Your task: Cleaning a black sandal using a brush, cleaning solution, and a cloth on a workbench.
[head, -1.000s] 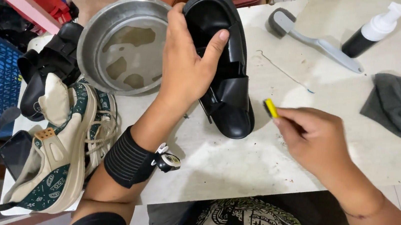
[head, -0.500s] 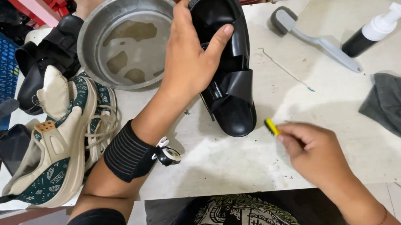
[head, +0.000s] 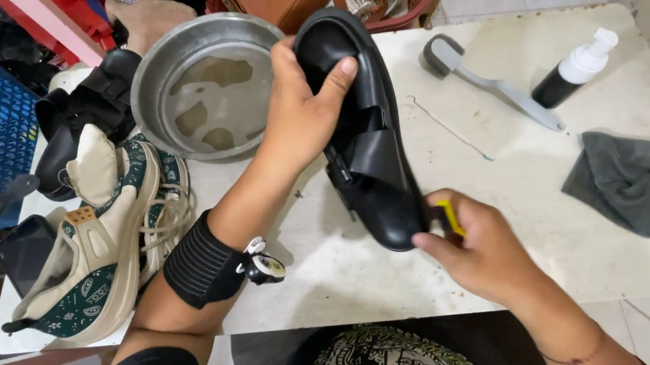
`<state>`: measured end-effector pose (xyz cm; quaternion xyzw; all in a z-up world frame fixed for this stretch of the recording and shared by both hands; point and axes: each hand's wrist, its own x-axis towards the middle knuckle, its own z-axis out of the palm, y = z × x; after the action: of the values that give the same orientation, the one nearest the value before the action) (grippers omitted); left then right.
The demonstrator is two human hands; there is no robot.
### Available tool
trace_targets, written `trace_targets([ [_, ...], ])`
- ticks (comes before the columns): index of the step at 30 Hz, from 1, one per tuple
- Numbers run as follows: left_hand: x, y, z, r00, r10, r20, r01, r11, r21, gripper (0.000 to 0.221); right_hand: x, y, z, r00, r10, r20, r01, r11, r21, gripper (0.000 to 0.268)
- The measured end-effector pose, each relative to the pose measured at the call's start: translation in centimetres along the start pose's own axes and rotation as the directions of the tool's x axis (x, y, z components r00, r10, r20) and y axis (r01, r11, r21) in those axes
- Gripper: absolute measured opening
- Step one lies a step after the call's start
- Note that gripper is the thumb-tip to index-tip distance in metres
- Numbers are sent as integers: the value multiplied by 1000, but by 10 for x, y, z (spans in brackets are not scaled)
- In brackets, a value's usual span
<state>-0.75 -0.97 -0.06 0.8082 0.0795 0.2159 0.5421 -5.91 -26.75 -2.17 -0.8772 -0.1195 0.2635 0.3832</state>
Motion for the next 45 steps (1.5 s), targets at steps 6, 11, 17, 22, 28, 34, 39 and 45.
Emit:
trace_targets([
  [6, -7, 14, 24, 873, -467, 140, 463, 704, -538, 57, -22, 14, -61, 878, -399, -262, 419, 908, 20, 19],
  [11, -29, -4, 48, 680, -420, 601, 718, 545, -432, 27, -45, -12, -123, 757, -429, -492, 415, 898, -144, 28],
  [17, -32, 43, 21, 753, -368, 546, 477, 877, -67, 103, -59, -35, -171, 723, -525, -448, 376, 844, -383, 15],
  [22, -54, 50, 13, 739, 293, 607, -128, 945, -301, 80, -44, -73, -168, 870, -462, -172, 343, 817, -463, 21],
  [28, -76, 66, 18, 780, 213, 588, -123, 974, -190, 39, -11, -112, -126, 973, -229, -42, 178, 849, -498, 22],
  [34, -61, 56, 21, 864, 25, 502, 50, 990, -134, 28, 15, -111, -113, 958, -200, -207, 133, 945, -299, 26],
  [39, -53, 48, 23, 873, -52, 484, 172, 963, -207, 29, 7, -124, -102, 963, 54, -264, -93, 986, -137, 41],
  [45, -48, 27, 34, 819, -25, 573, 225, 933, -281, 38, 16, -94, -96, 956, -43, -290, 9, 993, -117, 52],
])
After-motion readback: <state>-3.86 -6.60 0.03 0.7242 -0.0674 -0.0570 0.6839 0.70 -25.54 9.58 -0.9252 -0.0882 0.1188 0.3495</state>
